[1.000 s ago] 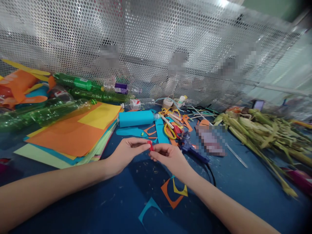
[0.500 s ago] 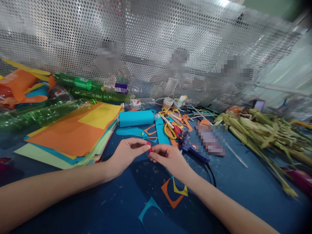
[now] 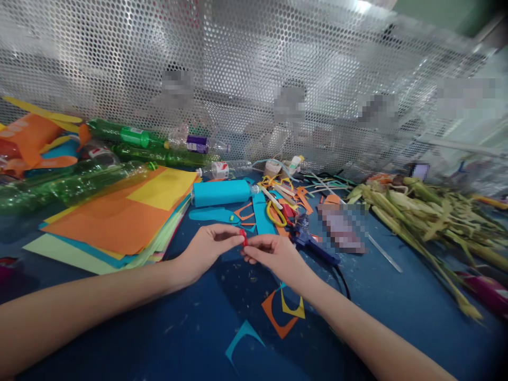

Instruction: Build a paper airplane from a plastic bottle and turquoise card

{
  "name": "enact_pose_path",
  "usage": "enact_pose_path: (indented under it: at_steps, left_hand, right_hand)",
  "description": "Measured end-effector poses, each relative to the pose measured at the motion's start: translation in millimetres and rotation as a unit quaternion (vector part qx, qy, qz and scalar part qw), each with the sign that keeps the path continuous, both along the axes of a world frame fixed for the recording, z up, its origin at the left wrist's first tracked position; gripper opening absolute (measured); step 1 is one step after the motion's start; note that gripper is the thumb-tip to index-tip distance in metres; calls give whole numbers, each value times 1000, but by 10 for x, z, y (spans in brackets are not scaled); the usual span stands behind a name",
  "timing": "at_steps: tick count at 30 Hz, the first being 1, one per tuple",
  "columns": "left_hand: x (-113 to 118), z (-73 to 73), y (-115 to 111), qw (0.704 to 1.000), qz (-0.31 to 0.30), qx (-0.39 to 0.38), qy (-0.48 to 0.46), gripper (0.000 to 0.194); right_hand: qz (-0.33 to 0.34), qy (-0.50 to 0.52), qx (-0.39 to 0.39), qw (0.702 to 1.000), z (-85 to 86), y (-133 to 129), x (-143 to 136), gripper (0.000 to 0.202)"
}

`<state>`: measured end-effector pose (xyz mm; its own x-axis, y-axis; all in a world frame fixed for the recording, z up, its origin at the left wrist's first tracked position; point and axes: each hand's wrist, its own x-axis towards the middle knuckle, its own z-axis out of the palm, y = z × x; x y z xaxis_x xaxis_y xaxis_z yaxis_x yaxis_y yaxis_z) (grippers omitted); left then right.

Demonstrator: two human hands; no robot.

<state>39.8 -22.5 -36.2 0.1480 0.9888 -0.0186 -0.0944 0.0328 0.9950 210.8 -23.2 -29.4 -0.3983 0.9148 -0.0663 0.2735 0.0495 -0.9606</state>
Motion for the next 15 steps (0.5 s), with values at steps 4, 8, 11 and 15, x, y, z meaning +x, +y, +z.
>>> enact_pose_path:
  at_steps: [4, 8, 11, 15]
  left_hand:
    - [-20, -35, 52, 999, -26, -17, -21, 16]
    - [-34, -66, 112, 998, -27, -40, -45, 18]
    - [-34, -91, 131, 998, -25, -34, -43, 18]
    - [-31, -127, 138, 998, -18, -17, -52, 17]
  right_hand:
    - [25, -198, 119, 973, 276, 63, 243, 19]
    - [-103, -469, 255, 839, 490, 240, 680, 21]
    - [-39, -648, 217, 728, 438, 372, 949, 27]
    - [21, -691, 160, 705, 253, 444, 1066, 24]
